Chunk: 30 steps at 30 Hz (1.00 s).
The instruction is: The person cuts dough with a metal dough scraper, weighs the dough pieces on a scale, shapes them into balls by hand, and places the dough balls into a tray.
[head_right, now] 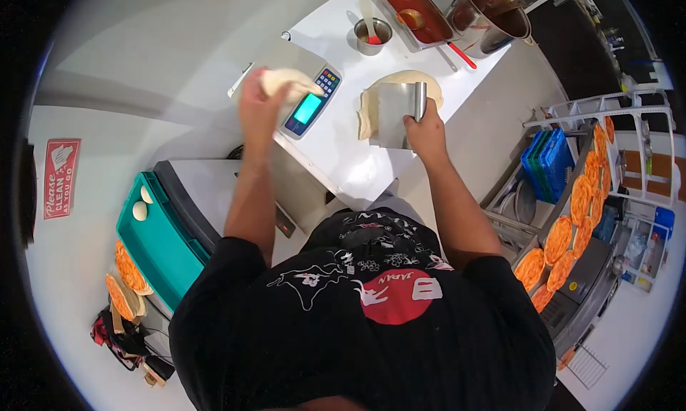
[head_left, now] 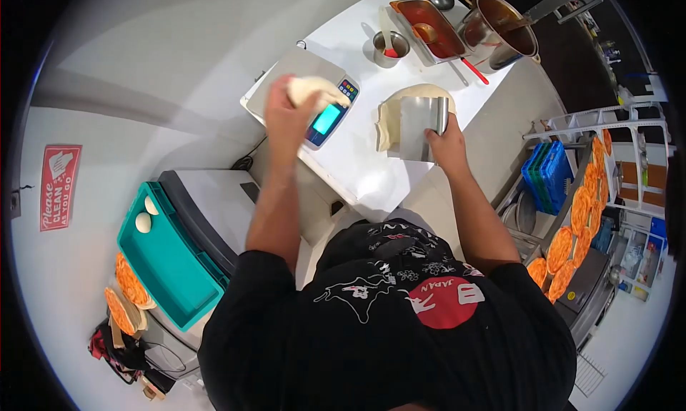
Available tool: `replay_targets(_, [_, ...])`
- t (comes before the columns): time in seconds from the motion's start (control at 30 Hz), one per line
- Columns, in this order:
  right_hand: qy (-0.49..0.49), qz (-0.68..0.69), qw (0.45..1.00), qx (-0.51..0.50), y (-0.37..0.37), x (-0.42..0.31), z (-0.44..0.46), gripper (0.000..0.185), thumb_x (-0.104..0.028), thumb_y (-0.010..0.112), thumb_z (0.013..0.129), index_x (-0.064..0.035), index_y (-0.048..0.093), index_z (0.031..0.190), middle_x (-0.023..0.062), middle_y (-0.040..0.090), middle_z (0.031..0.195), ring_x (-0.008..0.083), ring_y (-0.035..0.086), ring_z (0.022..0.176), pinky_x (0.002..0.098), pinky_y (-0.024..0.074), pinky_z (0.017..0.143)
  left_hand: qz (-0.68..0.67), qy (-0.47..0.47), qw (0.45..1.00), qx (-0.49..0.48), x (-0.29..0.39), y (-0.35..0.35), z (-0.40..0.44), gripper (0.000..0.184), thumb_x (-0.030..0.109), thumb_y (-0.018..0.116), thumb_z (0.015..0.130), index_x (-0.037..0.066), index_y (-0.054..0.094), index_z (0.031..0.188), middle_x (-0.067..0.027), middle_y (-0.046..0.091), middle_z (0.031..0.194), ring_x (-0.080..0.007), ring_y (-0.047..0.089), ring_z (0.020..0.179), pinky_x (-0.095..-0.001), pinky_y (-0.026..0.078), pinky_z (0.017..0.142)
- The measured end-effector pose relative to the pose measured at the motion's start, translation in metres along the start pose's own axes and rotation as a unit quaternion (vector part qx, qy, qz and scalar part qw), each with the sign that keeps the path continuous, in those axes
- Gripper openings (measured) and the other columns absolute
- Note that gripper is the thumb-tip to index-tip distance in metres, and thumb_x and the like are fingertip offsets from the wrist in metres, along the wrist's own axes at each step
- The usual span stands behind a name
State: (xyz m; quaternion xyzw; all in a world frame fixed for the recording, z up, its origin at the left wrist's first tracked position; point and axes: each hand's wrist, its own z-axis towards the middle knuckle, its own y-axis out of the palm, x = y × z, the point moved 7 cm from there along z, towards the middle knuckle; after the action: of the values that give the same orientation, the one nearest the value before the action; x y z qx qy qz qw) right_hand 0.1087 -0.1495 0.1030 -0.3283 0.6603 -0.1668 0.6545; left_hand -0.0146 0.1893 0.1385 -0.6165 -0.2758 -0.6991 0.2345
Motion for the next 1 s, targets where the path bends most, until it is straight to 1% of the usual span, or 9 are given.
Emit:
replay_targets(0.13, [0.005,0.017,0.999,-0.031,0.008,-0.009,0.011,0.048,-0.009,0.069,0.085,-0.002,0.054,0.13,0.0198,0.069,0.11,0.0311,0.069,0.102,0.0393,0.0525,0.091,-0.071,0.077,0.994,0.041,0.033,-0.026,0.031,0.061,0.006,0.085,0.082,-0.002,0.051,0.133,-0.0136,0.069,0.11,-0.0188,0.07,0.096,-0.0305,0.058,0.081])
replay_targets(0.37, [-0.073,0.045,0.992,-0.094,0.038,-0.054,0.012,0.043,-0.011,0.069,0.085,-0.0021,0.055,0.125,0.0228,0.068,0.105,0.0367,0.068,0.099,0.0421,0.0517,0.089,0.383,-0.027,0.916,0.113,-0.063,-0.064,0.064,0.05,0.023,0.083,0.087,-0.003,0.064,0.125,-0.0192,0.068,0.115,-0.0209,0.07,0.094,-0.0346,0.056,0.083])
replay_targets(0.47, [-0.094,0.063,0.986,-0.126,0.043,-0.053,0.021,0.043,-0.011,0.069,0.085,-0.0023,0.055,0.125,0.0193,0.068,0.102,0.0324,0.067,0.095,0.0406,0.052,0.086,0.529,0.262,0.775,0.226,-0.033,-0.063,0.029,0.04,0.026,0.078,0.091,-0.001,0.07,0.119,-0.0134,0.071,0.104,-0.0187,0.066,0.081,-0.0348,0.054,0.077])
replay_targets(0.5, [-0.089,0.085,0.983,-0.134,0.039,-0.046,0.03,0.044,-0.011,0.069,0.085,-0.0025,0.055,0.126,0.0161,0.067,0.1,0.0289,0.066,0.091,0.0394,0.0522,0.084,0.533,0.258,0.772,0.233,-0.033,-0.072,0.021,0.04,0.026,0.078,0.091,-0.001,0.07,0.119,-0.0134,0.071,0.104,-0.0187,0.066,0.081,-0.0348,0.054,0.077])
replay_targets(0.63, [-0.064,0.035,0.963,-0.259,0.037,-0.055,0.024,0.044,-0.012,0.069,0.084,-0.0021,0.056,0.125,0.0144,0.067,0.096,0.0262,0.066,0.085,0.0376,0.0524,0.08,0.408,0.217,0.854,0.238,-0.015,-0.088,-0.027,0.032,0.022,0.075,0.093,0.001,0.072,0.117,-0.0058,0.07,0.088,-0.0139,0.059,0.071,-0.03,0.05,0.071])
replay_targets(0.7, [-0.052,-0.004,0.945,-0.322,0.041,-0.049,0.017,0.043,-0.012,0.068,0.083,-0.0018,0.055,0.123,0.0151,0.067,0.096,0.0266,0.066,0.084,0.0374,0.0524,0.079,0.195,0.013,0.965,0.174,-0.038,-0.083,-0.054,0.03,0.018,0.075,0.091,0.003,0.072,0.116,-0.0095,0.072,0.092,-0.0189,0.063,0.07,-0.0333,0.052,0.065])
replay_targets(0.8, [-0.221,-0.151,0.886,-0.378,0.058,-0.042,0.012,0.042,-0.01,0.066,0.083,-0.001,0.055,0.122,0.0177,0.067,0.095,0.0284,0.068,0.082,0.0376,0.0529,0.078,0.198,-0.064,0.974,0.091,-0.051,-0.035,-0.087,0.028,0.017,0.076,0.09,0.003,0.073,0.114,-0.0083,0.073,0.094,-0.0126,0.063,0.073,-0.0283,0.051,0.065])
replay_targets(0.87, [-0.212,-0.117,0.893,-0.38,0.05,-0.044,0.039,0.039,-0.01,0.065,0.083,-0.0012,0.055,0.12,0.0193,0.067,0.094,0.0315,0.068,0.083,0.0409,0.0532,0.078,0.284,-0.08,0.955,0.01,-0.07,0.012,-0.104,0.028,0.017,0.076,0.09,0.002,0.073,0.114,-0.0063,0.072,0.09,-0.0127,0.064,0.075,-0.0276,0.053,0.073])
replay_targets(1.0, [-0.157,-0.031,0.918,-0.362,0.02,-0.036,0.083,0.034,-0.01,0.062,0.083,-0.0019,0.054,0.115,0.0228,0.068,0.093,0.039,0.069,0.085,0.0477,0.0535,0.079,0.331,-0.132,0.934,-0.014,-0.13,0.114,-0.138,0.057,0.013,0.074,0.089,-0.002,0.054,0.141,-0.0173,0.068,0.129,-0.0278,0.071,0.107,-0.0358,0.056,0.096])
